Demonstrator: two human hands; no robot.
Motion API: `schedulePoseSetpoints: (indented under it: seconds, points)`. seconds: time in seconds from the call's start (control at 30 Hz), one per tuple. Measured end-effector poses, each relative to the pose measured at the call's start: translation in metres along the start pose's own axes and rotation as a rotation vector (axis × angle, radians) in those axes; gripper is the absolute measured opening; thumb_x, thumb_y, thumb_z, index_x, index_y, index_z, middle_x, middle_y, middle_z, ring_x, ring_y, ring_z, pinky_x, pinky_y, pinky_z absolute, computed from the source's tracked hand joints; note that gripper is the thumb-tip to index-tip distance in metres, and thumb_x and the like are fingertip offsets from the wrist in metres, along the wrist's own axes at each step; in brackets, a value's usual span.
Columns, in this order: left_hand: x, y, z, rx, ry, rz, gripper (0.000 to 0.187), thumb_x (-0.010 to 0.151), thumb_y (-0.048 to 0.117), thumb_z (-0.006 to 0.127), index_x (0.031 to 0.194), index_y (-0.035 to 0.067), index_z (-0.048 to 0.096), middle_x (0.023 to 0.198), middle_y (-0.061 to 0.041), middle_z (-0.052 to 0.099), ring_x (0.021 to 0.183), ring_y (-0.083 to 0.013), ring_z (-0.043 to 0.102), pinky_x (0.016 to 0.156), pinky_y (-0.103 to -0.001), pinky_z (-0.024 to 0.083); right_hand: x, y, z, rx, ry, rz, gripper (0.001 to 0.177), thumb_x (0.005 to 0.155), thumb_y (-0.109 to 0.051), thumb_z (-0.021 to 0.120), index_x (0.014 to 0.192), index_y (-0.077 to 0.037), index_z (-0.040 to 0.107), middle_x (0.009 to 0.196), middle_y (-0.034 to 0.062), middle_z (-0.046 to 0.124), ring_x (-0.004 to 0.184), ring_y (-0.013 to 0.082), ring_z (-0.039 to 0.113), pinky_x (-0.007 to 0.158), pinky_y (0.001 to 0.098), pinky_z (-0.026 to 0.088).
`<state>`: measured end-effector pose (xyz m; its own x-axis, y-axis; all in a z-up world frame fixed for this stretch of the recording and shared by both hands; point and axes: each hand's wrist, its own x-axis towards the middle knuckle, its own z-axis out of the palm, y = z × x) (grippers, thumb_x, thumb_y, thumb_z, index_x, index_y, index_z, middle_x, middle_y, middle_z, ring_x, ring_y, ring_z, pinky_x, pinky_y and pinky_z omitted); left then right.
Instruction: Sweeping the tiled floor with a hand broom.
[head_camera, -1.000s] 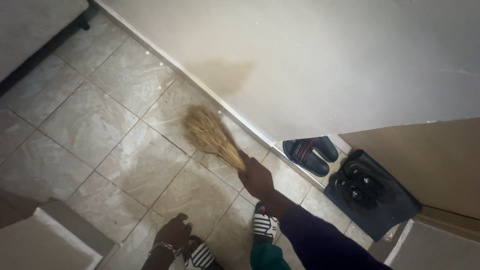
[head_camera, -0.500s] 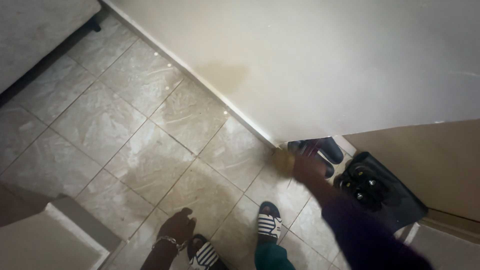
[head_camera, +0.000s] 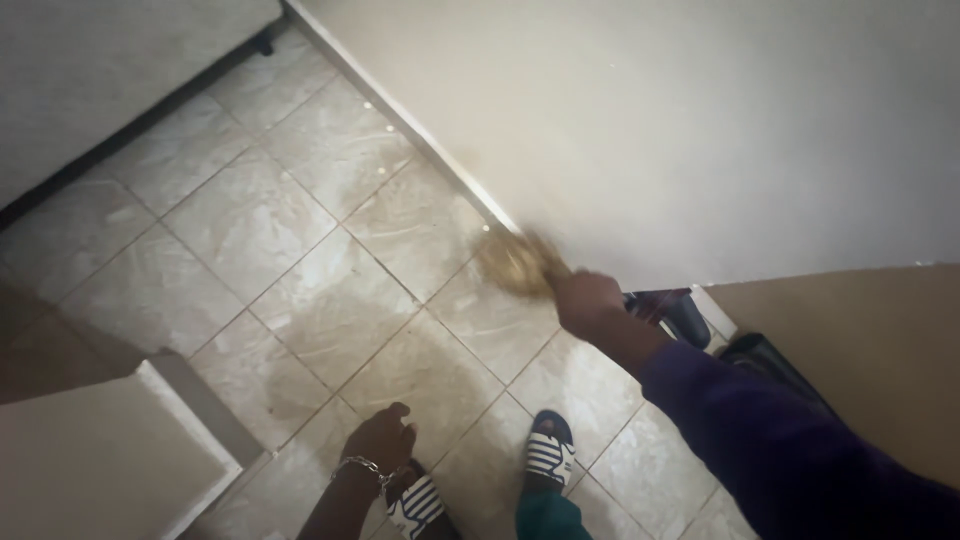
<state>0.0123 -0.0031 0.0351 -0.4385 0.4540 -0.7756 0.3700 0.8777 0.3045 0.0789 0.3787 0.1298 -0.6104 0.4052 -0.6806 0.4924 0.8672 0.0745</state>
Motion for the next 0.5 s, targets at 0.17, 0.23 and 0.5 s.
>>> schedulePoseSetpoints:
  seconds: [0.17,0.23,0.5]
  points:
    - [0.01,-0.03,0.02,-0.046,0.065,-0.001,0.044,0.093,0.042,0.06,0.13,0.019,0.058,0.125,-0.012,0.069,0.119,-0.0315,0.065,0.103,-0.046,0.051,0.016,0.023,0.043,-0.141,-0.101,0.015,0.026,0.095,-0.023,0.06,0.112,-0.014,0.077,0.108,0.0109,0.076,0.1,0.03,0.075,0.079,0.0468,0.061]
    - [0.007,-0.037,0.022,-0.058,0.049,-0.045,0.044,0.092,0.041,0.061,0.13,0.019,0.058,0.125,-0.012,0.069,0.12,-0.032,0.065,0.102,-0.046,0.051,0.016,0.01,0.016,-0.186,-0.084,-0.011,0.023,0.095,-0.025,0.061,0.104,-0.014,0.079,0.106,0.011,0.077,0.098,0.0306,0.076,0.077,0.0483,0.062]
    - [0.003,-0.049,0.037,-0.082,-0.006,-0.096,0.044,0.092,0.039,0.061,0.131,0.018,0.058,0.124,-0.013,0.07,0.117,-0.0313,0.067,0.102,-0.045,0.053,0.048,-0.019,-0.004,0.053,0.36,0.051,0.05,0.105,-0.022,0.046,0.154,-0.027,0.044,0.117,0.0205,0.066,0.104,0.0378,0.069,0.081,0.05,0.058]
